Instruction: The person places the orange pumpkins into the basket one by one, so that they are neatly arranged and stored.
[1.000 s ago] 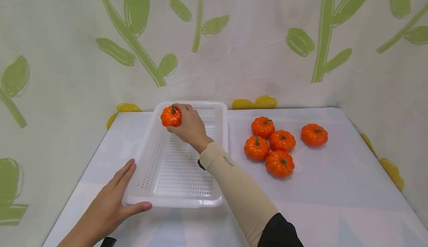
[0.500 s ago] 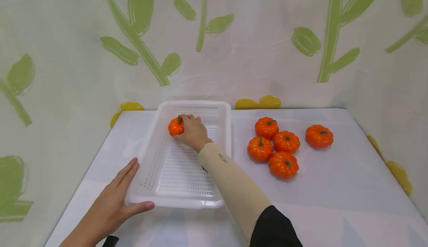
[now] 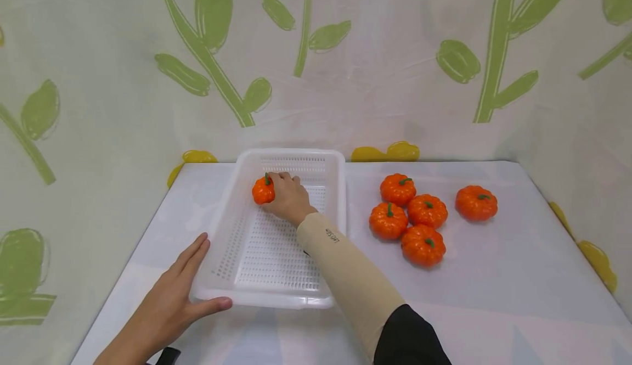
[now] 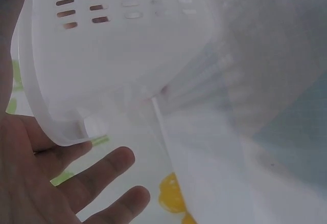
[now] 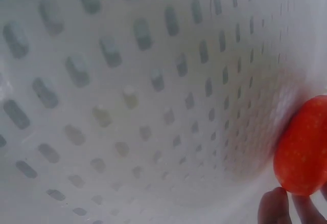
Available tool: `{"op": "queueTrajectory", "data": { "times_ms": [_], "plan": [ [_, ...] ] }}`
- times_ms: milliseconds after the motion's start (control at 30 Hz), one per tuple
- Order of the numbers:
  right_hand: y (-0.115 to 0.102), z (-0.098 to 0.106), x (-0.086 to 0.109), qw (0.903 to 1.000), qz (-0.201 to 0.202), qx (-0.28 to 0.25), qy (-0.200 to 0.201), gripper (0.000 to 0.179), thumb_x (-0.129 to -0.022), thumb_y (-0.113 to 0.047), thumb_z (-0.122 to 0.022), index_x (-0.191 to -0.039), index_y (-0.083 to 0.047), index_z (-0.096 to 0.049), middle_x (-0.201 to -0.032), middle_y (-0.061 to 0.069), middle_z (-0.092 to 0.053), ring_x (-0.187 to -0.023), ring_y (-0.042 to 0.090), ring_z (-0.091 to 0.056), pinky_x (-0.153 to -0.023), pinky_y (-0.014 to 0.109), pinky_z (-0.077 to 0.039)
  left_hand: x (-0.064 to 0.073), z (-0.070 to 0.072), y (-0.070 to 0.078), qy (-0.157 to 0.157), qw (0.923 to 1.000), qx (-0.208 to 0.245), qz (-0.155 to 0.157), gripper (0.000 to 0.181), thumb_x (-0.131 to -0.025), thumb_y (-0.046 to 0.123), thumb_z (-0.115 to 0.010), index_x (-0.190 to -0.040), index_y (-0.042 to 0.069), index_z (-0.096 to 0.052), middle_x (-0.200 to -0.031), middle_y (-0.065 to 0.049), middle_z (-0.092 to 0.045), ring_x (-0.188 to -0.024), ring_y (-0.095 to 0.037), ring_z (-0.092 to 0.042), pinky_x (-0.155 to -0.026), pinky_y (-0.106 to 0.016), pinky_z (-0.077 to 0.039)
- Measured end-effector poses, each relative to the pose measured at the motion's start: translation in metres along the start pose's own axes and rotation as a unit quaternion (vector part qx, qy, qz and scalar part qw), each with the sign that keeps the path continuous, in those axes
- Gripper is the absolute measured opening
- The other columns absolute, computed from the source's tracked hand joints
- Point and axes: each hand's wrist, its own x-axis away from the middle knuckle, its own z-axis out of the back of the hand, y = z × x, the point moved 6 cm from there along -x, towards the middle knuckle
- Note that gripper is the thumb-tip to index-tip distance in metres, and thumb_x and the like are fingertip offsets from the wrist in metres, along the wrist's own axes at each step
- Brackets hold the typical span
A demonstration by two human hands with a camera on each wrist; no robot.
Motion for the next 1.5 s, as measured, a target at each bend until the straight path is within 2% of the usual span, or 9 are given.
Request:
{"op": "queueTrajectory", "data": {
  "times_ms": [300,467,667,867,1000,1100,1200,1367,1500],
  "plan": [
    [0.000,0.005,0.002,0.9998,-0.004,-0.013,0.015,0.085,-0.082,-0.038,-0.084,-0.154,-0.021,-0.041,-0.153,0.009,-0.042,-0.129,0.032,-0.044,-0.105,0.047,-0.048,0.000,-0.001,0.002,0.002,1.0000,0.003,-0.002,0.124,-0.072,0.080,-0.067,-0.161,0.005,-0.024,-0.167,-0.006,-0.021,-0.141,-0.039,-0.039,-0.108,-0.060,-0.041],
    [-0.009,0.019,0.008,0.9980,-0.003,-0.052,0.034,0.086,-0.082,-0.034,-0.084,-0.154,-0.015,-0.041,-0.154,0.013,-0.040,-0.133,0.036,-0.041,-0.107,0.044,-0.047,0.000,0.000,0.001,0.005,1.0000,0.006,-0.002,0.124,-0.071,0.079,-0.069,-0.160,0.004,-0.025,-0.167,-0.006,-0.022,-0.140,-0.039,-0.041,-0.107,-0.060,-0.042],
    [-0.021,0.047,0.024,0.9945,0.038,-0.092,0.034,0.083,-0.085,-0.030,-0.080,-0.155,-0.018,-0.038,-0.156,0.011,-0.037,-0.137,0.035,-0.037,-0.109,0.044,-0.043,-0.001,-0.001,0.001,-0.002,1.0000,0.007,0.005,0.126,-0.071,0.080,-0.069,-0.161,0.005,-0.024,-0.167,-0.006,-0.022,-0.141,-0.040,-0.040,-0.107,-0.060,-0.041],
    [-0.029,0.082,0.047,0.9911,0.095,-0.080,0.048,0.080,-0.089,-0.032,-0.078,-0.155,-0.016,-0.037,-0.158,0.010,-0.033,-0.141,0.033,-0.033,-0.113,0.045,-0.039,-0.001,0.000,0.000,-0.005,0.9999,0.010,0.012,0.126,-0.071,0.080,-0.069,-0.162,0.007,-0.021,-0.167,-0.004,-0.020,-0.142,-0.040,-0.038,-0.108,-0.061,-0.039],
    [-0.027,0.106,0.066,0.9885,0.122,-0.067,0.059,0.080,-0.090,-0.033,-0.077,-0.156,-0.016,-0.036,-0.162,0.008,-0.028,-0.145,0.032,-0.030,-0.113,0.048,-0.038,-0.002,-0.001,0.001,-0.012,0.9998,0.005,0.016,0.128,-0.070,0.082,-0.067,-0.162,0.006,-0.020,-0.167,-0.007,-0.019,-0.140,-0.042,-0.039,-0.107,-0.062,-0.040],
    [-0.015,0.124,0.080,0.9872,0.125,-0.055,0.082,0.079,-0.090,-0.033,-0.077,-0.156,-0.017,-0.036,-0.163,0.008,-0.026,-0.146,0.031,-0.027,-0.114,0.051,-0.038,-0.002,0.000,0.002,-0.011,0.9999,0.000,0.013,0.129,-0.070,0.082,-0.067,-0.161,0.004,-0.022,-0.167,-0.009,-0.021,-0.139,-0.042,-0.040,-0.106,-0.062,-0.041],
    [0.006,0.143,0.092,0.9848,0.120,-0.049,0.116,0.078,-0.091,-0.031,-0.077,-0.155,-0.015,-0.037,-0.162,0.009,-0.028,-0.146,0.031,-0.028,-0.114,0.052,-0.038,-0.003,0.002,0.002,-0.006,1.0000,-0.003,0.005,0.127,-0.070,0.080,-0.069,-0.160,0.002,-0.023,-0.166,-0.009,-0.022,-0.139,-0.042,-0.040,-0.107,-0.062,-0.040],
    [0.057,0.170,0.114,0.9785,0.105,-0.061,0.166,0.080,-0.089,-0.031,-0.079,-0.155,-0.013,-0.038,-0.160,0.007,-0.033,-0.145,0.029,-0.031,-0.115,0.054,-0.034,-0.004,0.000,0.001,-0.012,0.9999,-0.003,0.009,0.129,-0.070,0.081,-0.068,-0.161,0.004,-0.021,-0.167,-0.009,-0.020,-0.140,-0.042,-0.039,-0.107,-0.062,-0.040],
    [0.100,0.185,0.139,0.9722,0.086,-0.086,0.200,0.081,-0.089,-0.034,-0.080,-0.156,-0.017,-0.038,-0.158,0.004,-0.037,-0.142,0.030,-0.035,-0.114,0.057,-0.034,-0.002,0.000,-0.001,-0.018,0.9997,0.003,0.019,0.131,-0.068,0.081,-0.068,-0.162,0.005,-0.019,-0.167,-0.009,-0.019,-0.140,-0.043,-0.038,-0.106,-0.063,-0.040]
  ]
}}
